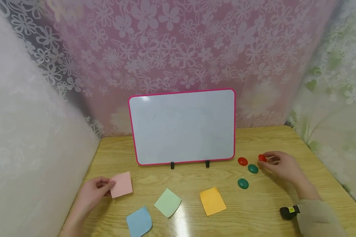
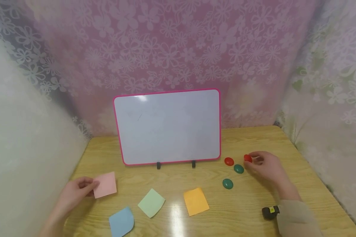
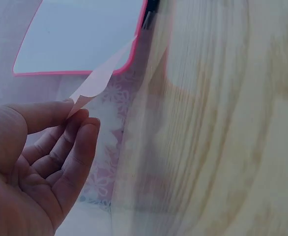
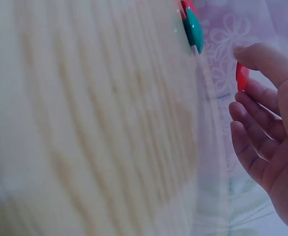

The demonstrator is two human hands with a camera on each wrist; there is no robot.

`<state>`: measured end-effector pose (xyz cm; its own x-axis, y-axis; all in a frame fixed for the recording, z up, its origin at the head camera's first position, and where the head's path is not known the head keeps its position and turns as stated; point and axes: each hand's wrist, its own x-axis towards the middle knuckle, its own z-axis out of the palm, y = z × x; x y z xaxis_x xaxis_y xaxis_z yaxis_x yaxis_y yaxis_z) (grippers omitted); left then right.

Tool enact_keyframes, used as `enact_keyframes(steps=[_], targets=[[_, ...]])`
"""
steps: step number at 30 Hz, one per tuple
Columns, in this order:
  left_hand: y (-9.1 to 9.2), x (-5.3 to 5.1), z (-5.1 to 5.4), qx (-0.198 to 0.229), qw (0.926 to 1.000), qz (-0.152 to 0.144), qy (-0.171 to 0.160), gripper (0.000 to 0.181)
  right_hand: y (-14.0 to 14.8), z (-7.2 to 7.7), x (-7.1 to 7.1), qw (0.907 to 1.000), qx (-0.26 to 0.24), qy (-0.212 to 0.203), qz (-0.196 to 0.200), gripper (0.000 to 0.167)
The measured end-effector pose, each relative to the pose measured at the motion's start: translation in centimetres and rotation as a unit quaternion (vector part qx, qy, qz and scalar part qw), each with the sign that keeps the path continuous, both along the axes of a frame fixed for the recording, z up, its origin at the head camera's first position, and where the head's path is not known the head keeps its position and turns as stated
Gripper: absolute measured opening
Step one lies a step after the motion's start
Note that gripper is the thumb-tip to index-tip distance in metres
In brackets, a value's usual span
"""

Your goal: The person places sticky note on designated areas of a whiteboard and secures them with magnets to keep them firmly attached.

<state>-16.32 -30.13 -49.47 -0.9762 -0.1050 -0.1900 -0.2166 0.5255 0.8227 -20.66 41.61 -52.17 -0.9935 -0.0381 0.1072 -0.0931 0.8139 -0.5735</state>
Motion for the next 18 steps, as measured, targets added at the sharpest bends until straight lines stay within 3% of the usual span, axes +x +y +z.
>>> enact_keyframes(steps=[14,18], targets=[[2.8,-1.1,0.1,0.083,0.9955,0.014,0.044,0.033,-2.5,1.2,0.2,0.9967,-0.048,0.065,-0.004,0.048],[3.4,-1.4,0.2,0.088,0.9946,0.010,0.054,0.033,-3.4,1.5,0.3,0.9956,-0.062,0.071,0.000,0.046]])
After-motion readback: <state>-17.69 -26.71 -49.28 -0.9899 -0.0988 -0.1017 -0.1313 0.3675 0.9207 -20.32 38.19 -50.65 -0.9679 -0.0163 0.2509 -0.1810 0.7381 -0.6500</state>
